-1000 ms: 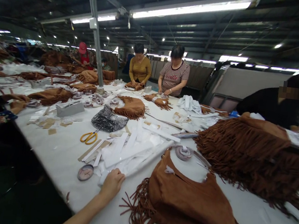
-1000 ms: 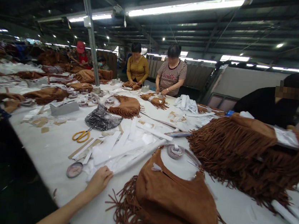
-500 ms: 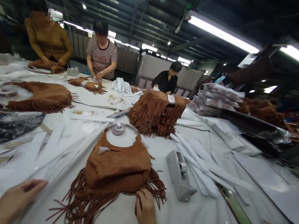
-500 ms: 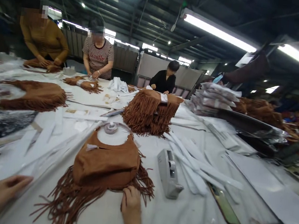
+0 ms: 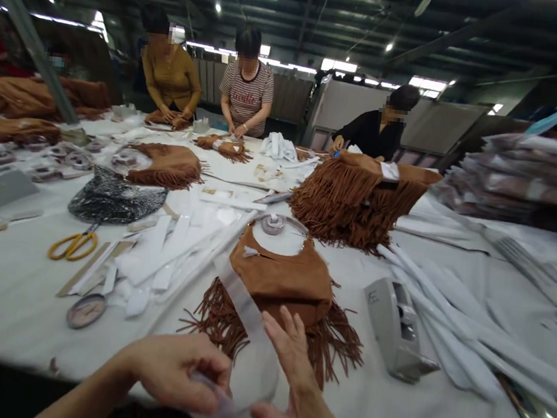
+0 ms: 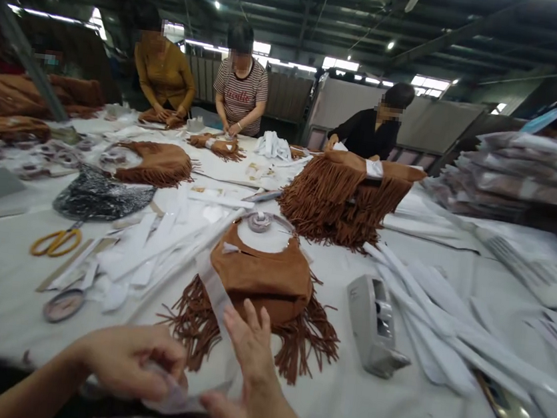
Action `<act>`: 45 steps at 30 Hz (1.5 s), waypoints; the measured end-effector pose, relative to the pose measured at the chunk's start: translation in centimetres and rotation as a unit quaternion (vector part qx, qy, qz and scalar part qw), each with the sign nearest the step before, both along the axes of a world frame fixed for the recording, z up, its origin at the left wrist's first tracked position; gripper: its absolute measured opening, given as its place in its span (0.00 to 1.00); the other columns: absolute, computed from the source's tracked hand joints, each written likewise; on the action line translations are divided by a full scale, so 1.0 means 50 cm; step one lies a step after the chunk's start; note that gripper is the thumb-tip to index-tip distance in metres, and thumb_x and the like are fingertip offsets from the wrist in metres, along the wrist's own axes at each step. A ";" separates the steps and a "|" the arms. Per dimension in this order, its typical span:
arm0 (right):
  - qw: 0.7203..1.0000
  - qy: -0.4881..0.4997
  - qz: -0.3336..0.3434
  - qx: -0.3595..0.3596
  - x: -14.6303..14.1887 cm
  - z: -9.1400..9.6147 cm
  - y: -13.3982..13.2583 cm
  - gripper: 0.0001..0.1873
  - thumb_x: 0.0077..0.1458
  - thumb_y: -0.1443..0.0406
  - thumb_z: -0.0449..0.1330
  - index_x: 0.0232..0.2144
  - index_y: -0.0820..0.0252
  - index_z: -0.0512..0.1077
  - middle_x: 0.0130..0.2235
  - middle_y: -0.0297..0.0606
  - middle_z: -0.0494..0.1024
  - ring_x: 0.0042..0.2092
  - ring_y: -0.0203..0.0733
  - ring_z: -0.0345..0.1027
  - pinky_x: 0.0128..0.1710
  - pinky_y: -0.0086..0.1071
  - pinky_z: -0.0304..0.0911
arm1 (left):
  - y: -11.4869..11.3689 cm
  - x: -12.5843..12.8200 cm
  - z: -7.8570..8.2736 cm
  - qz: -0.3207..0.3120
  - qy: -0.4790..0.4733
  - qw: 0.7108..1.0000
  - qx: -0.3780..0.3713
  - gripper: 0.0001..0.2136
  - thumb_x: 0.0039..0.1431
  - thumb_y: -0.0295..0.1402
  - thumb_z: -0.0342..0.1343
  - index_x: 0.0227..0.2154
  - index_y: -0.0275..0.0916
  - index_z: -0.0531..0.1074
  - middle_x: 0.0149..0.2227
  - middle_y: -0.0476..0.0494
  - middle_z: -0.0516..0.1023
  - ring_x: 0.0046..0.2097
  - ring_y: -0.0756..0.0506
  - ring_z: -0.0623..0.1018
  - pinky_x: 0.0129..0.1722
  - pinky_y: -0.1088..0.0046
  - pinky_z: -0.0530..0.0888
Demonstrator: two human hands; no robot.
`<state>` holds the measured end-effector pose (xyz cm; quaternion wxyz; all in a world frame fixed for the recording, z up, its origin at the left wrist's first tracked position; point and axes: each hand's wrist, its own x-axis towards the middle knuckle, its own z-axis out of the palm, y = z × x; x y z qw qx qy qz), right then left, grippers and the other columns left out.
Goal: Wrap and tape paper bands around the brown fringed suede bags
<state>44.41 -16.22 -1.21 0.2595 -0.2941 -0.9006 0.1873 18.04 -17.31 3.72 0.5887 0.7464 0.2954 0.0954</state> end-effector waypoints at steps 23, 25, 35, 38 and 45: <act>0.975 -0.053 -0.213 0.042 0.116 -0.202 -0.076 0.19 0.63 0.65 0.46 0.53 0.60 0.67 0.49 0.47 0.72 0.50 0.45 0.66 0.50 0.39 0.64 | 0.215 0.264 -0.208 -0.009 0.301 0.914 0.273 0.05 0.46 0.26 0.59 0.28 0.40 0.75 0.30 0.46 0.77 0.36 0.43 0.76 0.35 0.72 0.70; 0.977 -0.096 -0.167 0.090 0.080 -0.222 -0.037 0.19 0.62 0.69 0.45 0.52 0.61 0.67 0.49 0.47 0.73 0.49 0.45 0.66 0.47 0.37 0.65 | 0.202 0.247 -0.205 0.022 0.301 0.907 0.294 0.06 0.49 0.31 0.60 0.33 0.42 0.75 0.34 0.45 0.77 0.39 0.43 0.75 0.38 0.71 0.70; 0.965 -0.137 -0.182 0.129 0.046 -0.296 -0.011 0.20 0.61 0.71 0.46 0.53 0.64 0.66 0.54 0.48 0.70 0.54 0.45 0.63 0.49 0.39 0.59 | 0.072 0.184 -0.320 0.291 0.375 0.778 0.411 0.24 0.60 0.42 0.53 0.57 0.41 0.60 0.53 0.34 0.64 0.51 0.35 0.65 0.48 0.56 0.65; 0.967 -0.136 -0.176 0.127 0.043 -0.297 -0.011 0.20 0.61 0.71 0.45 0.54 0.65 0.66 0.55 0.48 0.70 0.55 0.44 0.62 0.51 0.39 0.58 | 0.088 0.172 -0.342 0.260 0.382 0.783 0.416 0.21 0.62 0.37 0.50 0.57 0.40 0.59 0.51 0.35 0.65 0.48 0.37 0.66 0.44 0.60 0.68; 0.961 -0.140 -0.199 0.131 0.033 -0.306 -0.014 0.19 0.62 0.67 0.47 0.54 0.64 0.66 0.55 0.48 0.70 0.55 0.47 0.63 0.52 0.42 0.59 | 0.137 0.133 -0.325 0.131 0.353 0.830 0.412 0.19 0.59 0.19 0.42 0.52 0.36 0.62 0.46 0.34 0.68 0.47 0.41 0.69 0.42 0.66 0.73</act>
